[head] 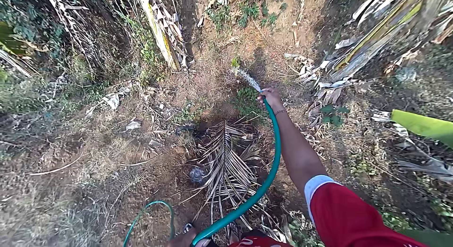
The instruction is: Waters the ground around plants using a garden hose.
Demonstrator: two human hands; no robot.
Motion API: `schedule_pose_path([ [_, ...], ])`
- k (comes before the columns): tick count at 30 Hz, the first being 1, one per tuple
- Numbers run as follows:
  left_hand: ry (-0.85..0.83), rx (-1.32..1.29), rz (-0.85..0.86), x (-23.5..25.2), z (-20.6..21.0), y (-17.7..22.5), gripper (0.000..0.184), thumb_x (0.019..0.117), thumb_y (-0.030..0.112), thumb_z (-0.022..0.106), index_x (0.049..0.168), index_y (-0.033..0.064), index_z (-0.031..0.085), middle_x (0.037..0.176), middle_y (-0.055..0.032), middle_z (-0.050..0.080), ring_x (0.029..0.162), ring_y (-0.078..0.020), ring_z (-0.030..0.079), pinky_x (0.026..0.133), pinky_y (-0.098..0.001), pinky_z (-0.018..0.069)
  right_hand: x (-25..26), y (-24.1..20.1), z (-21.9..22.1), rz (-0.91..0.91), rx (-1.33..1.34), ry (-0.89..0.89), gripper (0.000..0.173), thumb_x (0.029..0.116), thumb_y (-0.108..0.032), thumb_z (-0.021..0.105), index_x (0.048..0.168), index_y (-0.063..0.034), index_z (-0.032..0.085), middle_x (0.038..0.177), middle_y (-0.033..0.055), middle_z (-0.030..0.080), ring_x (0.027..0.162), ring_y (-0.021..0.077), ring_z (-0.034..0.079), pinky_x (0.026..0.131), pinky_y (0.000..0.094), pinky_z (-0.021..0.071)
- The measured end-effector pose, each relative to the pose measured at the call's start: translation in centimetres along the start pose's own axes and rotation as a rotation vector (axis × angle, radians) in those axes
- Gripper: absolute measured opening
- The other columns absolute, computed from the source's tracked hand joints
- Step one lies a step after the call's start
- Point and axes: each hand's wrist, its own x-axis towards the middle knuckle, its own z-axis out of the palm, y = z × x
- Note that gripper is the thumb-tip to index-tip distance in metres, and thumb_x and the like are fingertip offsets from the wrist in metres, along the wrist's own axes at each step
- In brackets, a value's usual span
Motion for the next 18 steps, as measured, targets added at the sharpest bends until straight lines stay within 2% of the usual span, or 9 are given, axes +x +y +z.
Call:
schedule_pose_path([
  [4,0.089,0.051,0.041,-1.0,1.2,-1.4,0.049,0.102,0.057,0.053,0.089,0.0132,0.072,0.065,-0.0013,0.063,0.057,-0.0131,0.06,0.054,-0.0357,0.0508,0.1,1.1,-0.6,0.025,0.024,0.016,0.028,0.1066,-0.02,0.052,0.132,-0.0084,0.057,0.084,0.0062,0.069,0.058,0.0117,0.061,0.053,0.0266,0.0512],
  [8,0.163,0.064,0.068,-1.5,2.1,-1.9,0.052,0.1,0.065,0.049,0.085,0.0193,0.07,0.061,0.0047,0.059,0.053,-0.0086,0.056,0.05,-0.032,0.0483,-0.5,1.9,-1.5,-0.028,0.037,0.054,0.029,0.1068,-0.019,0.049,0.132,-0.0069,0.056,0.085,0.0057,0.068,0.059,0.0119,0.062,0.053,0.0267,0.052],
  [18,0.195,0.063,0.104,-1.3,2.9,-1.8,0.052,0.1001,0.065,0.048,0.085,0.0206,0.07,0.061,0.0063,0.059,0.053,-0.0056,0.056,0.05,-0.0284,0.048,-1.4,2.5,-3.0,-0.018,0.018,0.085,0.025,0.106,-0.016,0.05,0.128,-0.006,0.057,0.082,0.0053,0.069,0.055,0.0106,0.062,0.049,0.0245,0.051],
])
